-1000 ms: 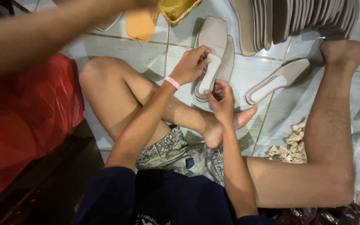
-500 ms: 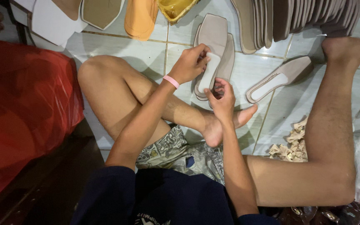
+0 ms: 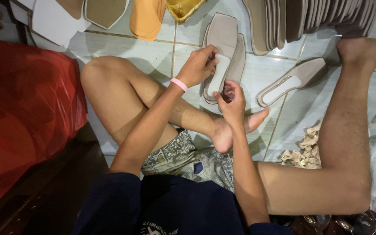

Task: The person sits on the floor and assembles shoe parts by applying glue to the sole of a beige slipper and then attaching a white insole. The person repeats this process for multiple slippers, handling them one at a time.

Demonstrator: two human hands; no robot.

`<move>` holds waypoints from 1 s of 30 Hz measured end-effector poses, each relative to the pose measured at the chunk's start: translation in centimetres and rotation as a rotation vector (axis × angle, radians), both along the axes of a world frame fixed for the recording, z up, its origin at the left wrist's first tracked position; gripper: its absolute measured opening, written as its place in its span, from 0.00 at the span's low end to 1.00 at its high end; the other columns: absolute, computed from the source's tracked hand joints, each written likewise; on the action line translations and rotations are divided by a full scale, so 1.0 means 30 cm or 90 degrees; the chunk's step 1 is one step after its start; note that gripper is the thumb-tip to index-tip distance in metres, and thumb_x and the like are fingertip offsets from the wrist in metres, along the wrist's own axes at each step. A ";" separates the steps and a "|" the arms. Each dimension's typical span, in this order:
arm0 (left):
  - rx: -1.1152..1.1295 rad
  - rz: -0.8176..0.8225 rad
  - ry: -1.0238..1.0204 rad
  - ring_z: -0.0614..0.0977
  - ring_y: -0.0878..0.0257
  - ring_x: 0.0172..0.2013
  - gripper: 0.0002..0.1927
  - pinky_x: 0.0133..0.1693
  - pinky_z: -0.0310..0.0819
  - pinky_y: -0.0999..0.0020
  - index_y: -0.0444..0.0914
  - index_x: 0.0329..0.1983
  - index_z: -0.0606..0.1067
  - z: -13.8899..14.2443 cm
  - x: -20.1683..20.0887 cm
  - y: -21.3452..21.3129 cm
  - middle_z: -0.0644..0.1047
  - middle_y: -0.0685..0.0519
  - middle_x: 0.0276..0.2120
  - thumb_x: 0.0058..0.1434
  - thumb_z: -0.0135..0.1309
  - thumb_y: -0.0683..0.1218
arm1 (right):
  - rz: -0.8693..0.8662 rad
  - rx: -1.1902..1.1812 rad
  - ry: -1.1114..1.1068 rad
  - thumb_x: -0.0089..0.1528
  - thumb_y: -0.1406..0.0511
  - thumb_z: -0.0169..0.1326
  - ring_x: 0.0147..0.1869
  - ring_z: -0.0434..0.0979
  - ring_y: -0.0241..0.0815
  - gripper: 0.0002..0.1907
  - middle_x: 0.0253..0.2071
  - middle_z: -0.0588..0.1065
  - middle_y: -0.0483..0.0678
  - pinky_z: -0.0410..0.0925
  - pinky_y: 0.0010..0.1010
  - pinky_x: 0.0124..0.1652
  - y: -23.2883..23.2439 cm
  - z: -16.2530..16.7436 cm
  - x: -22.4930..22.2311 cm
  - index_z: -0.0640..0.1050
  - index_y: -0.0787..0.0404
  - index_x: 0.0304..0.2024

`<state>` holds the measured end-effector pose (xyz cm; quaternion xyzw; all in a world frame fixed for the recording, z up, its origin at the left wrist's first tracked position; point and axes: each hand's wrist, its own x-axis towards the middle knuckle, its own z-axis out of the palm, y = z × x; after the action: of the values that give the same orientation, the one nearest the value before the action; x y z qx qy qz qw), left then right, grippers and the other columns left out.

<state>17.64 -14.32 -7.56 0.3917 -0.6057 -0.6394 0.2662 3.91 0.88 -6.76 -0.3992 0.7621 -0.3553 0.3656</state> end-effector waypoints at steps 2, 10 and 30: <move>0.006 -0.002 -0.003 0.84 0.65 0.28 0.07 0.30 0.82 0.69 0.32 0.47 0.71 0.002 0.001 0.001 0.78 0.49 0.33 0.68 0.54 0.37 | 0.002 -0.003 -0.005 0.57 0.63 0.71 0.47 0.75 0.36 0.29 0.49 0.76 0.47 0.74 0.27 0.41 -0.002 0.004 0.000 0.75 0.61 0.58; -0.021 0.004 -0.026 0.84 0.64 0.28 0.07 0.28 0.82 0.68 0.32 0.46 0.71 0.009 0.003 0.001 0.79 0.48 0.32 0.66 0.55 0.36 | 0.020 -0.033 0.064 0.57 0.62 0.71 0.47 0.76 0.38 0.31 0.50 0.77 0.49 0.74 0.30 0.45 -0.004 0.006 0.015 0.74 0.62 0.59; -0.197 0.097 -0.148 0.82 0.49 0.33 0.14 0.35 0.76 0.57 0.35 0.50 0.74 0.038 0.039 0.029 0.80 0.46 0.37 0.61 0.61 0.39 | 0.048 -0.025 0.070 0.58 0.64 0.71 0.43 0.73 0.36 0.32 0.49 0.73 0.46 0.73 0.26 0.40 0.009 0.019 0.017 0.76 0.53 0.64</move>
<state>18.81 -13.46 -6.43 0.4621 -0.6917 -0.4674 0.2992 4.44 1.15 -6.19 -0.4538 0.7584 -0.3336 0.3281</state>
